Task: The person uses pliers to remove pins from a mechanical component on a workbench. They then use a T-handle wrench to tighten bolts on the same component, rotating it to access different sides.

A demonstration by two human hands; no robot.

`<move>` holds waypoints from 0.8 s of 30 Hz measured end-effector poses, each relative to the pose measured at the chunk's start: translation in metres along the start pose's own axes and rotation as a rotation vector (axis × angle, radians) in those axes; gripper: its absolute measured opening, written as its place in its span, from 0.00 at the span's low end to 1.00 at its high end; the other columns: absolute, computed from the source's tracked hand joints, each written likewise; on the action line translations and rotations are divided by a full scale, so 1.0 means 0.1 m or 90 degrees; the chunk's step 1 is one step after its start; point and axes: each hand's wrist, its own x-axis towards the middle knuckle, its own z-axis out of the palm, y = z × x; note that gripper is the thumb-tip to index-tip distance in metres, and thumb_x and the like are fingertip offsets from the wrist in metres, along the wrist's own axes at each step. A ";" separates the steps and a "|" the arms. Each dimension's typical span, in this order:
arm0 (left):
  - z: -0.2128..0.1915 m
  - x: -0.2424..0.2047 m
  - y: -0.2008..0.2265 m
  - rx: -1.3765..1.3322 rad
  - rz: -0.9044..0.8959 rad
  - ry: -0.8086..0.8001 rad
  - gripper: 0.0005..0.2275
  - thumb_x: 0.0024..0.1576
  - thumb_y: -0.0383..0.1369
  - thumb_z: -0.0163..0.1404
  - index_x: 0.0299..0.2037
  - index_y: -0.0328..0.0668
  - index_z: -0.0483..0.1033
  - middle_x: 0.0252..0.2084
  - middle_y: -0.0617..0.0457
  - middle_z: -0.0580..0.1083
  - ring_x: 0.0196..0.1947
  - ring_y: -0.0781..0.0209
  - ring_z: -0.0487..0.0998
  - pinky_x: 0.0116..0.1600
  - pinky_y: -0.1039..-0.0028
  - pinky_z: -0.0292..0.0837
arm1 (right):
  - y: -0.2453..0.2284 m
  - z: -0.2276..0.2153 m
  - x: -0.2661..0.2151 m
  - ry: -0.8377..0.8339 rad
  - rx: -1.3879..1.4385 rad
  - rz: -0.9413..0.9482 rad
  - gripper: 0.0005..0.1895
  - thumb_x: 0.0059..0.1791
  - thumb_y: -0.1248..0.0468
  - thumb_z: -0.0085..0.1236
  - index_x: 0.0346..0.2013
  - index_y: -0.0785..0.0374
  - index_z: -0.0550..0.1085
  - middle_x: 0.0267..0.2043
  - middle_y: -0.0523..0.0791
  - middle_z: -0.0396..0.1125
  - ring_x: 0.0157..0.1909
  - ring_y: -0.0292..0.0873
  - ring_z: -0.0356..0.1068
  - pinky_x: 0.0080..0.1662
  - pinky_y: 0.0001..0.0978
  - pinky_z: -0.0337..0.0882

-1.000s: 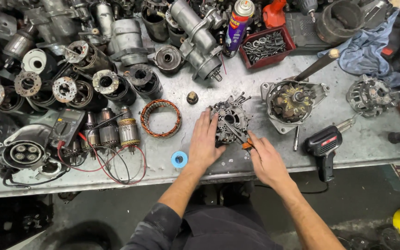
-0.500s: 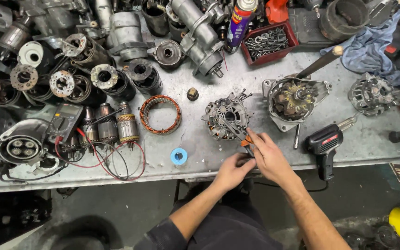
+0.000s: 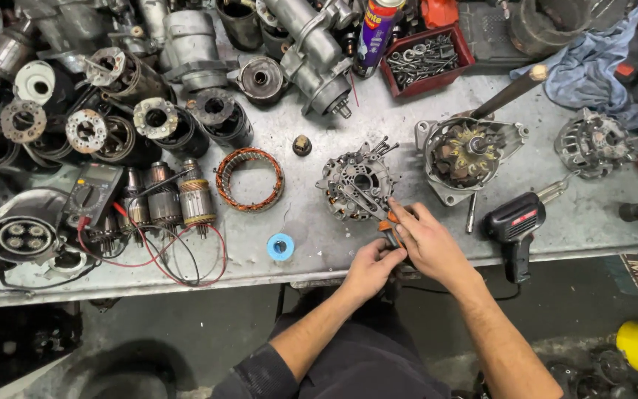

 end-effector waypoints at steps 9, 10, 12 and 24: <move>0.01 -0.03 0.16 0.010 0.006 -0.039 0.09 0.63 0.34 0.52 0.45 0.35 0.74 0.30 0.58 0.74 0.27 0.69 0.73 0.32 0.76 0.70 | 0.25 -0.05 0.01 -0.067 0.082 -0.038 0.35 0.49 0.69 0.45 0.74 0.64 0.57 0.57 0.55 0.66 0.58 0.58 0.68 0.59 0.42 0.67; 0.02 -0.01 0.13 0.008 0.006 -0.037 0.09 0.63 0.34 0.52 0.45 0.35 0.74 0.30 0.58 0.74 0.27 0.69 0.73 0.32 0.76 0.70 | 0.25 -0.07 0.02 -0.069 0.081 -0.039 0.35 0.49 0.69 0.45 0.74 0.64 0.57 0.57 0.55 0.66 0.58 0.58 0.68 0.59 0.42 0.67; 0.02 0.01 0.08 -0.001 -0.032 -0.021 0.10 0.65 0.35 0.51 0.46 0.33 0.75 0.31 0.57 0.74 0.27 0.69 0.73 0.31 0.76 0.70 | 0.25 -0.13 0.04 -0.073 0.027 -0.236 0.50 0.37 0.69 0.55 0.73 0.72 0.51 0.68 0.66 0.57 0.69 0.66 0.59 0.66 0.47 0.59; -0.01 0.05 0.24 0.117 0.010 -0.027 0.14 0.65 0.36 0.52 0.49 0.28 0.80 0.42 0.52 0.80 0.40 0.69 0.75 0.47 0.74 0.73 | -0.02 0.05 0.05 -0.100 -0.216 -0.012 0.54 0.34 0.70 0.62 0.74 0.68 0.50 0.56 0.55 0.65 0.56 0.60 0.66 0.51 0.52 0.72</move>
